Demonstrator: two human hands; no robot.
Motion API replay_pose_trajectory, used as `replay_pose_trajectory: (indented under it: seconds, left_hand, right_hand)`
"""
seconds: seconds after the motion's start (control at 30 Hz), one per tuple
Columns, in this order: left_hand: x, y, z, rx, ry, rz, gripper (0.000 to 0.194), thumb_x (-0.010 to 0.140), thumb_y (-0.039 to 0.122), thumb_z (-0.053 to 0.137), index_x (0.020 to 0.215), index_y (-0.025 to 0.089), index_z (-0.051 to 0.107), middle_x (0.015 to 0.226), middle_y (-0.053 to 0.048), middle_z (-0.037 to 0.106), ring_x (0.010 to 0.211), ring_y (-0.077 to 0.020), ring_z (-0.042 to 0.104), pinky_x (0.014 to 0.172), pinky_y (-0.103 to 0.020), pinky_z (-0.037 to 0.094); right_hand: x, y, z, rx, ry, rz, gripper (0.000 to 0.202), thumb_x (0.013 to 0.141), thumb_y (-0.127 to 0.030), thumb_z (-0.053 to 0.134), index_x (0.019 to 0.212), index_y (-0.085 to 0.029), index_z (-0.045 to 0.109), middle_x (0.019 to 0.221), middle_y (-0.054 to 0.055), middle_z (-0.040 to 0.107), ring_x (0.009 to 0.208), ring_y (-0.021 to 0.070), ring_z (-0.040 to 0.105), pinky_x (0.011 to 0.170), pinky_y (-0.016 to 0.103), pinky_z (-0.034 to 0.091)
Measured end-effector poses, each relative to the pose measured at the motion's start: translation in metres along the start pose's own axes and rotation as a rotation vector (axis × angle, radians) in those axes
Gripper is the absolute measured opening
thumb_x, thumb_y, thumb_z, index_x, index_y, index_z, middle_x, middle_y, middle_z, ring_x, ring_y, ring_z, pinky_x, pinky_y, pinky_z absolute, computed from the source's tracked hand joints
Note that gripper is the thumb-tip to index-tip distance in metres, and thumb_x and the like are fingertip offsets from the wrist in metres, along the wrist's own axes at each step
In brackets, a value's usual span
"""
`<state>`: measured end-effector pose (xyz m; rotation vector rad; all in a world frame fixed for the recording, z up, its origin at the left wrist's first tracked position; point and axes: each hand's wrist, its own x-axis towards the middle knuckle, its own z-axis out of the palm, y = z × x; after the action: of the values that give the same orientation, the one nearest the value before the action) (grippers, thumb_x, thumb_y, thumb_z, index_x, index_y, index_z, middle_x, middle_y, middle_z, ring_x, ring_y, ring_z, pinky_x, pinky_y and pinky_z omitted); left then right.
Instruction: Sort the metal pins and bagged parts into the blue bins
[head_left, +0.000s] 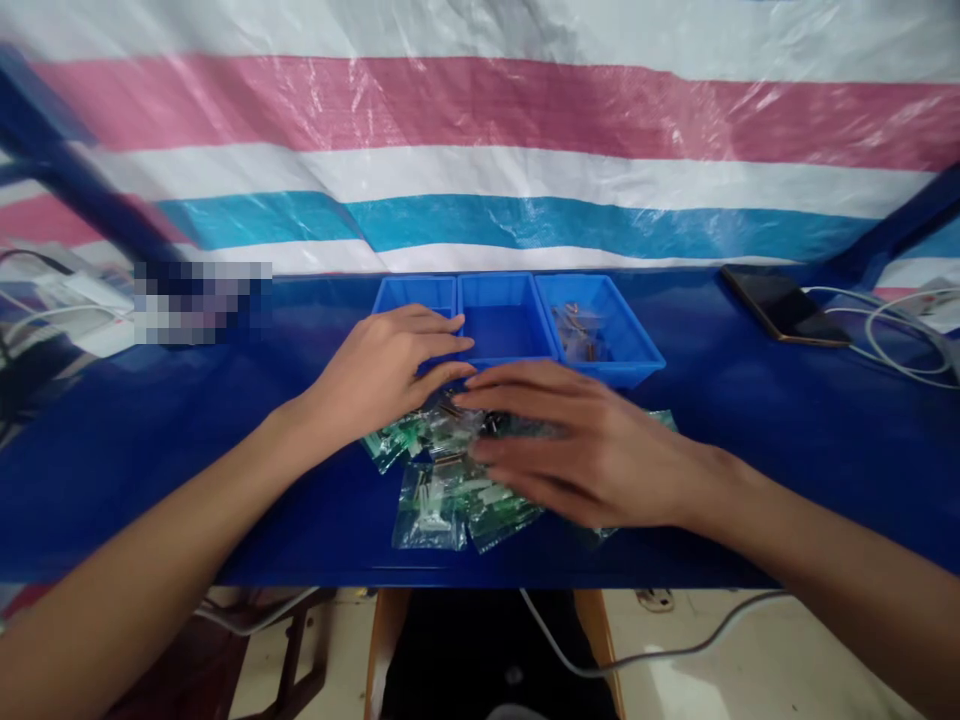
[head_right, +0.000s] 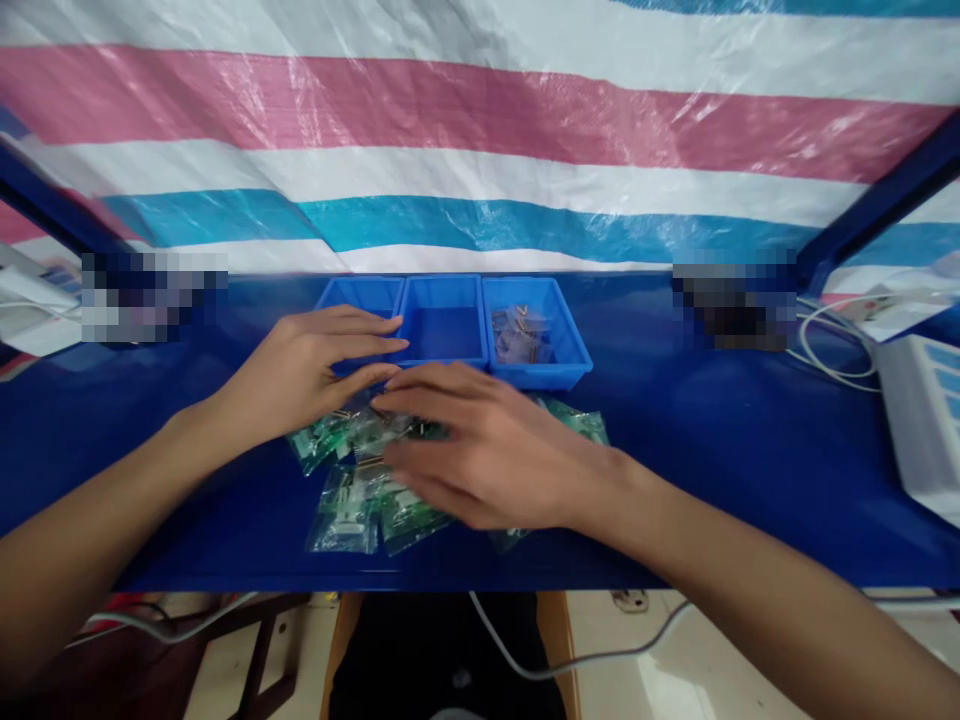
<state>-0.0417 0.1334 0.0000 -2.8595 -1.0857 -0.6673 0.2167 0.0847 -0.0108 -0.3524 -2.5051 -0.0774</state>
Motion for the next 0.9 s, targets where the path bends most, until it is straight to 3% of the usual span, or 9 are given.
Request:
replay_pose_trajectory:
  seconds: [0.1,0.17,0.27,0.43,0.53,0.63,0.73,0.83,0.9]
  left_hand:
    - [0.001,0.004,0.000,0.002,0.038,-0.034,0.041,0.111,0.048,0.052,0.119,0.023,0.083,0.130,-0.011,0.080,0.122,-0.0326,0.076,0.103,-0.051,0.062]
    - [0.001,0.007,0.000,-0.005,0.078,-0.063,0.040,0.111,0.049,0.050,0.114,0.026,0.083,0.122,-0.008,0.082,0.116,-0.0311,0.077,0.100,-0.049,0.063]
    - [0.002,0.012,-0.003,-0.022,0.195,-0.077,0.034,0.112,0.042,0.050,0.113,0.029,0.082,0.114,-0.004,0.084,0.107,-0.0268,0.079,0.096,-0.044,0.063]
    - [0.001,0.022,-0.009,-0.079,0.468,0.121,0.034,0.104,0.022,0.066,0.136,0.026,0.072,0.133,-0.003,0.077,0.108,-0.0194,0.075,0.083,-0.029,0.064]
    - [0.000,0.038,-0.014,-0.139,0.456,0.141,0.021,0.098,0.025,0.078,0.118,0.030,0.080,0.124,-0.002,0.080,0.106,-0.0216,0.076,0.087,-0.035,0.064]
    - [-0.003,0.055,-0.016,-0.253,0.392,0.051,0.008,0.100,0.027,0.077,0.098,0.032,0.082,0.100,-0.001,0.082,0.090,-0.0213,0.078,0.085,-0.040,0.066]
    - [-0.006,0.060,-0.010,-0.306,0.373,0.055,0.015,0.101,0.022,0.074,0.097,0.034,0.082,0.093,0.003,0.082,0.082,-0.0186,0.078,0.077,-0.036,0.066]
    - [-0.008,0.055,-0.002,-0.296,0.387,0.104,0.026,0.101,0.016,0.072,0.112,0.037,0.080,0.101,0.006,0.083,0.085,-0.0162,0.078,0.072,-0.032,0.065]
    - [-0.009,0.051,0.001,-0.237,0.425,0.128,0.038,0.100,0.014,0.069,0.128,0.038,0.075,0.121,0.004,0.080,0.101,-0.0188,0.077,0.084,-0.035,0.067]
  right_hand:
    - [0.004,-0.009,0.008,0.022,-0.105,-0.010,0.033,0.112,-0.032,0.056,0.111,-0.014,0.083,0.135,0.016,0.078,0.133,0.0356,0.071,0.106,0.055,0.065]
    - [0.002,-0.009,0.011,0.021,-0.068,0.010,0.034,0.113,-0.031,0.053,0.117,-0.011,0.081,0.131,0.016,0.080,0.128,0.0330,0.074,0.104,0.052,0.066]
    - [-0.001,-0.007,0.006,0.088,0.068,0.073,0.029,0.111,-0.025,0.057,0.126,-0.012,0.078,0.127,0.015,0.081,0.120,0.0296,0.079,0.099,0.048,0.069]
    - [-0.005,-0.008,-0.010,0.354,0.365,0.461,0.041,0.101,-0.009,0.066,0.128,-0.036,0.080,0.136,0.001,0.078,0.122,0.0268,0.078,0.100,0.050,0.071]
    - [-0.005,-0.008,-0.012,0.539,0.498,0.575,0.046,0.096,-0.007,0.071,0.123,-0.043,0.081,0.136,-0.002,0.077,0.124,0.0284,0.077,0.098,0.052,0.072]
    - [-0.004,-0.010,-0.012,0.527,0.470,0.628,0.028,0.096,-0.012,0.076,0.110,-0.036,0.084,0.129,0.001,0.079,0.125,0.0282,0.076,0.092,0.046,0.073]
    - [-0.003,-0.013,-0.012,0.466,0.441,0.660,0.011,0.098,-0.023,0.079,0.106,-0.030,0.082,0.110,0.002,0.082,0.102,0.0241,0.081,0.072,0.036,0.071]
    - [-0.002,-0.016,-0.013,0.674,0.458,0.690,0.031,0.096,-0.025,0.082,0.124,-0.032,0.072,0.090,-0.005,0.079,0.065,0.0163,0.076,0.051,0.029,0.064]
    - [-0.001,-0.015,-0.015,0.825,0.486,0.724,0.029,0.095,-0.022,0.082,0.119,-0.032,0.069,0.083,-0.007,0.076,0.059,0.0152,0.074,0.045,0.026,0.063]
